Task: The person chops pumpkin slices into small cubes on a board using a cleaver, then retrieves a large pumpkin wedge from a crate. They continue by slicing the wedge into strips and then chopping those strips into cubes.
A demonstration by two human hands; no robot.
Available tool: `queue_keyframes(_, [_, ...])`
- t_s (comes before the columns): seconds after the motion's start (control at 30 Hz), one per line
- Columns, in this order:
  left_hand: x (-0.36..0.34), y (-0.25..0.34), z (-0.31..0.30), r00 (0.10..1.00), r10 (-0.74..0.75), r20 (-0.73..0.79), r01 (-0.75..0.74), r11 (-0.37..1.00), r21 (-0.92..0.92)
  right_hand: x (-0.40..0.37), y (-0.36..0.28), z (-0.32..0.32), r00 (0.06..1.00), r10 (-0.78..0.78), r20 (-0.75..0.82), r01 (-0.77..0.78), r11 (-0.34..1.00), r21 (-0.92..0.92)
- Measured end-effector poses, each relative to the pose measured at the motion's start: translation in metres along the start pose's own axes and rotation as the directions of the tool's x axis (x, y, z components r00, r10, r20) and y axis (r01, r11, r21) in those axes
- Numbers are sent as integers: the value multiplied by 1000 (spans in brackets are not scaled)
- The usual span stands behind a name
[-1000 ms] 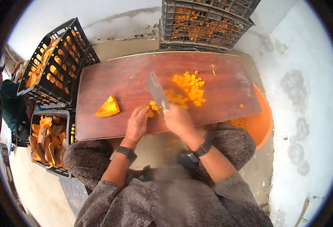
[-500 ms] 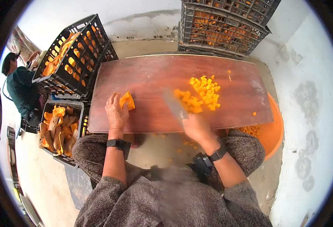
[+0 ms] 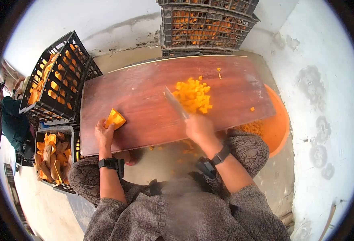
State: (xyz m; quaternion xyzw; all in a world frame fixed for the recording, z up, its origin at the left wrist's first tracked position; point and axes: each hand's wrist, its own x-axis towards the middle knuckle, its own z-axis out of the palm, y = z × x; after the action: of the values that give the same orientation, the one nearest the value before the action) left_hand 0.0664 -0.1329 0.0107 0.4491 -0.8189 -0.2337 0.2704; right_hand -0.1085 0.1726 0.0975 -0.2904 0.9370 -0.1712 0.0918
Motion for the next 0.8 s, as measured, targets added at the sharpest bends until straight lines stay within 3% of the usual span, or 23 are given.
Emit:
queue_keyframes(0.17, [3,-7,8,992,-112,61,118,989,-91,2,6,0,1000,18,-1,-18,1000,-10])
queue_keyframes(0.23, [5,-6,8,966,-193,174,220,963,-153,0,6,7,1000,0,-1,0,1000,9])
queue_keyframes(0.3, [3,2,4,961,-206,183,231,964,-133,-3,4,12,989,-111,-98,114,993,18])
queue_keyframes(0.37, [0,14,7,959,-200,199,228,965,-131,-5,-1,12,995,-79,-60,80,997,23])
queue_keyframes(0.43, [-5,20,9,938,-274,213,328,899,-290,-6,0,15,999,-47,-19,47,999,21])
queue_keyframes(0.5, [-5,24,5,947,-236,220,280,940,-196,-6,3,19,992,-93,-83,96,995,39])
queue_keyframes(0.53, [-4,29,2,952,-187,240,218,970,-107,-6,1,18,992,-100,-80,103,994,41])
queue_keyframes(0.6, [-2,29,6,939,-211,272,237,969,-69,-7,-2,11,997,-78,-18,79,993,87])
queue_keyframes(0.67, [-1,13,23,974,-124,190,133,990,-36,-7,-2,11,998,-69,-11,70,995,71])
queue_keyframes(0.8, [-7,37,16,941,-190,281,248,951,-186,-6,-4,12,997,-81,15,82,996,-38])
